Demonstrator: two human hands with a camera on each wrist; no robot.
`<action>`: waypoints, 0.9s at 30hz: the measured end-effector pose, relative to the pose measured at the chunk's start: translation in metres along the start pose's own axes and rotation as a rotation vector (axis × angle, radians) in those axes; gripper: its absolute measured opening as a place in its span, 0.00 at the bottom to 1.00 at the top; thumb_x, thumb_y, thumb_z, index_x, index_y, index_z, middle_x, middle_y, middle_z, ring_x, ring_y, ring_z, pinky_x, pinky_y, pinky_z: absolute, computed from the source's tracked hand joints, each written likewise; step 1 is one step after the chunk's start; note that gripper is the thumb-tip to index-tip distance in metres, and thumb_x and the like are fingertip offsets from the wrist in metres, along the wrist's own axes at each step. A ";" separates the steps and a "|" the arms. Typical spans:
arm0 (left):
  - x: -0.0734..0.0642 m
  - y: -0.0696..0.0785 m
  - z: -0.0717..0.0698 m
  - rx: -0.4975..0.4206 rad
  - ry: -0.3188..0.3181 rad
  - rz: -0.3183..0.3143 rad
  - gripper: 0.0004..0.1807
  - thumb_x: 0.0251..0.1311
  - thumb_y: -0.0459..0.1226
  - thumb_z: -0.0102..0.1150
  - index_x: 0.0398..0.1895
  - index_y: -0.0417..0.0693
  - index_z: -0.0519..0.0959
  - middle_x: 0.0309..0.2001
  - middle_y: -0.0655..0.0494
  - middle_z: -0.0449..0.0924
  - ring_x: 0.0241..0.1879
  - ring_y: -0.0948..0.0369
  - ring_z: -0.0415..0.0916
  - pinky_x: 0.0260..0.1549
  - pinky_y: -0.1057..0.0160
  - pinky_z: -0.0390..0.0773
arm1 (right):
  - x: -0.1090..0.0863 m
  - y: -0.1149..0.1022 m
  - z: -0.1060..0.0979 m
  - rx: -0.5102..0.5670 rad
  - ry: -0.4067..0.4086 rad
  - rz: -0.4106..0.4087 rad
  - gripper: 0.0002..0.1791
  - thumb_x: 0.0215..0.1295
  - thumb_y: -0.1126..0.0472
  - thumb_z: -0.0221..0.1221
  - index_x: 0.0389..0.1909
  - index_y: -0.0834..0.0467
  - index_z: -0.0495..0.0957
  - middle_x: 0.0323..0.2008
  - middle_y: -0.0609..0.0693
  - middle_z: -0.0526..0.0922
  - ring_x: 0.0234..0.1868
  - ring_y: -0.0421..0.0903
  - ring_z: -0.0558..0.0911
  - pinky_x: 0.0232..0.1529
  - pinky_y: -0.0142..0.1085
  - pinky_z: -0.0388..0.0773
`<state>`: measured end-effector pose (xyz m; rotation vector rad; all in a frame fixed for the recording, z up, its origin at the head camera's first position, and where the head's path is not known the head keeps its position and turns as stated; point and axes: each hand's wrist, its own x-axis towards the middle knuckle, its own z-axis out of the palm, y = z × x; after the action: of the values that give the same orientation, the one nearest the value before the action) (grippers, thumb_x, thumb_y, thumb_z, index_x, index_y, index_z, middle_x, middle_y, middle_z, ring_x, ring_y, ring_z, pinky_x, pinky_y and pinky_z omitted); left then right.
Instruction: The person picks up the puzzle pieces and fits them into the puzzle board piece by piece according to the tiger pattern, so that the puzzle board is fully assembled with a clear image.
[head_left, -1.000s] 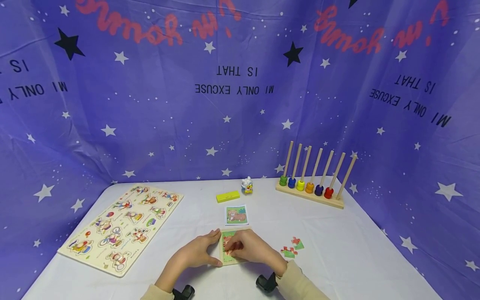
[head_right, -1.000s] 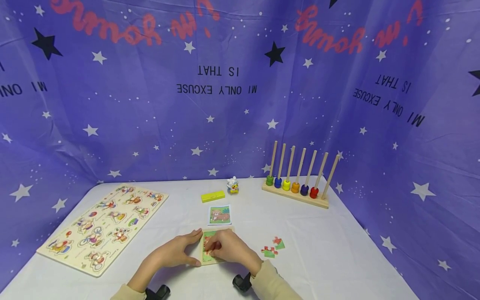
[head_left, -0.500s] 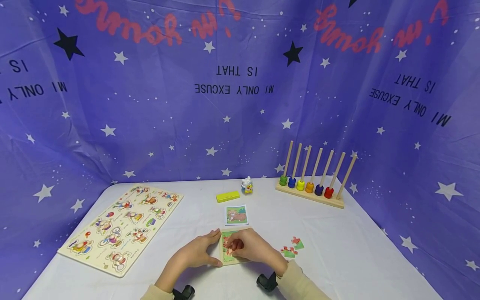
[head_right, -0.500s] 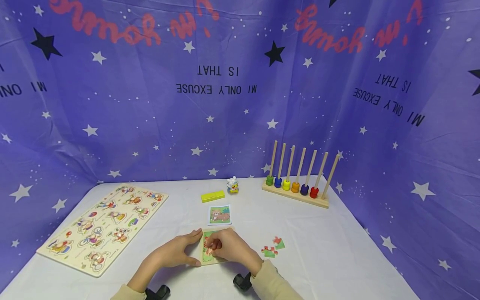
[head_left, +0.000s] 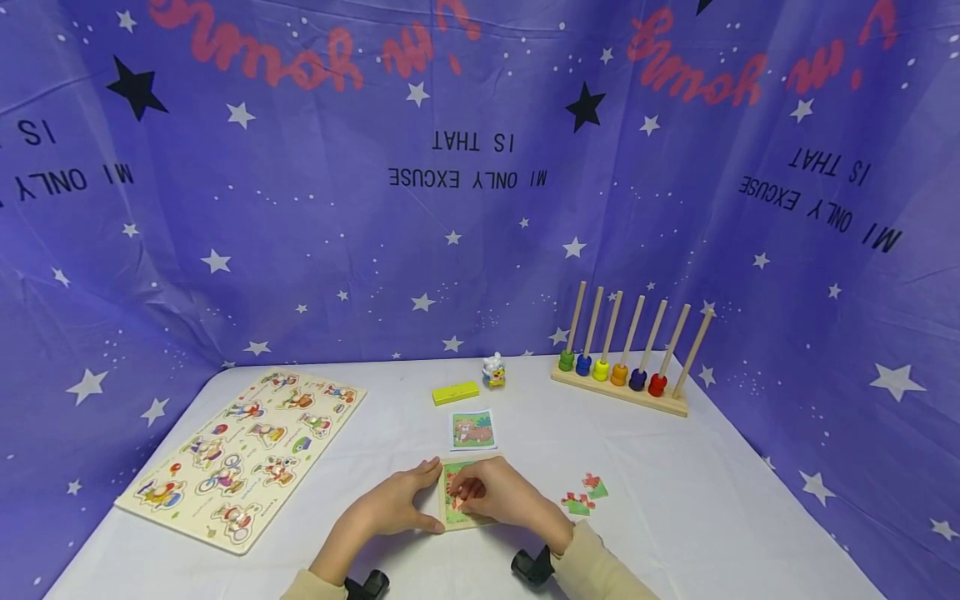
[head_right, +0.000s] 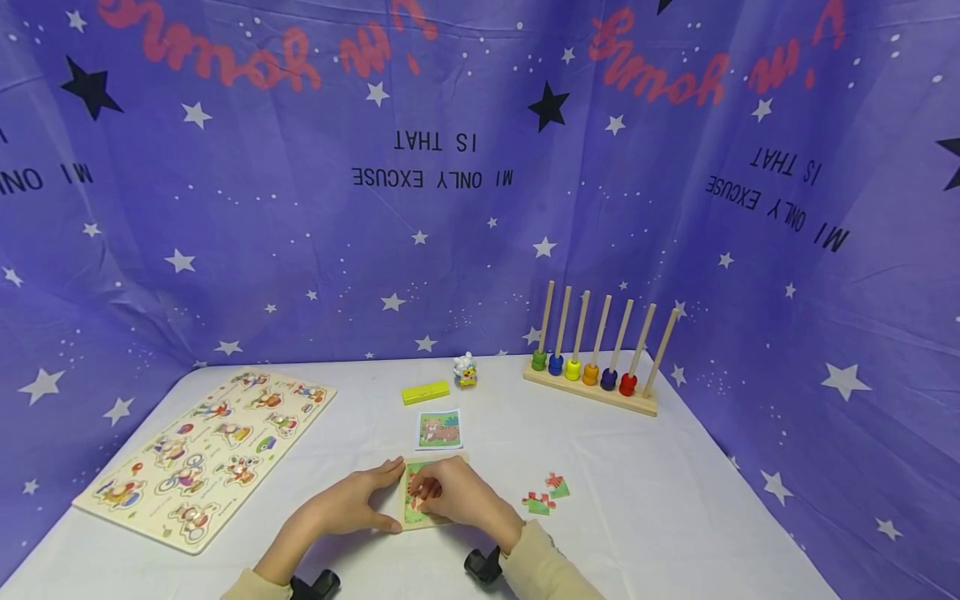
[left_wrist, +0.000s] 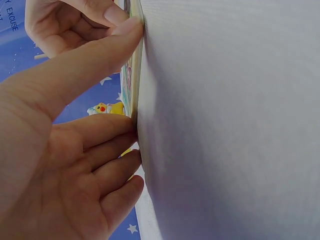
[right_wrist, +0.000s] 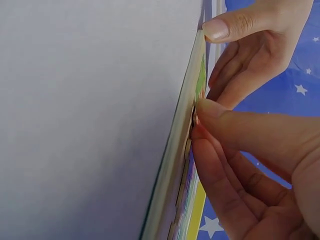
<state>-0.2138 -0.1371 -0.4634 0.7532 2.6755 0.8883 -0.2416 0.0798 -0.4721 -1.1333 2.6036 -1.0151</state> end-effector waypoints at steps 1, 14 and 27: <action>0.000 0.000 0.000 0.001 0.001 0.000 0.50 0.44 0.48 0.74 0.66 0.29 0.63 0.70 0.37 0.57 0.69 0.41 0.56 0.66 0.43 0.58 | 0.000 0.000 -0.001 0.005 -0.006 -0.002 0.10 0.53 0.69 0.69 0.37 0.57 0.84 0.27 0.40 0.81 0.27 0.29 0.76 0.30 0.22 0.77; 0.000 0.002 -0.001 -0.009 -0.004 -0.002 0.50 0.45 0.48 0.74 0.67 0.29 0.63 0.70 0.37 0.57 0.69 0.41 0.56 0.66 0.43 0.58 | -0.002 0.008 -0.011 -0.103 -0.055 -0.082 0.17 0.53 0.74 0.65 0.41 0.52 0.85 0.34 0.38 0.80 0.33 0.32 0.76 0.34 0.22 0.75; 0.000 0.002 -0.001 -0.011 -0.002 -0.013 0.50 0.45 0.48 0.74 0.67 0.29 0.63 0.70 0.37 0.57 0.69 0.41 0.56 0.66 0.43 0.58 | -0.001 0.009 -0.011 -0.114 -0.054 -0.066 0.15 0.54 0.74 0.65 0.38 0.53 0.85 0.32 0.38 0.80 0.33 0.31 0.76 0.35 0.22 0.76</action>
<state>-0.2136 -0.1362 -0.4611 0.7336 2.6691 0.8976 -0.2501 0.0909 -0.4692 -1.2618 2.6273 -0.8443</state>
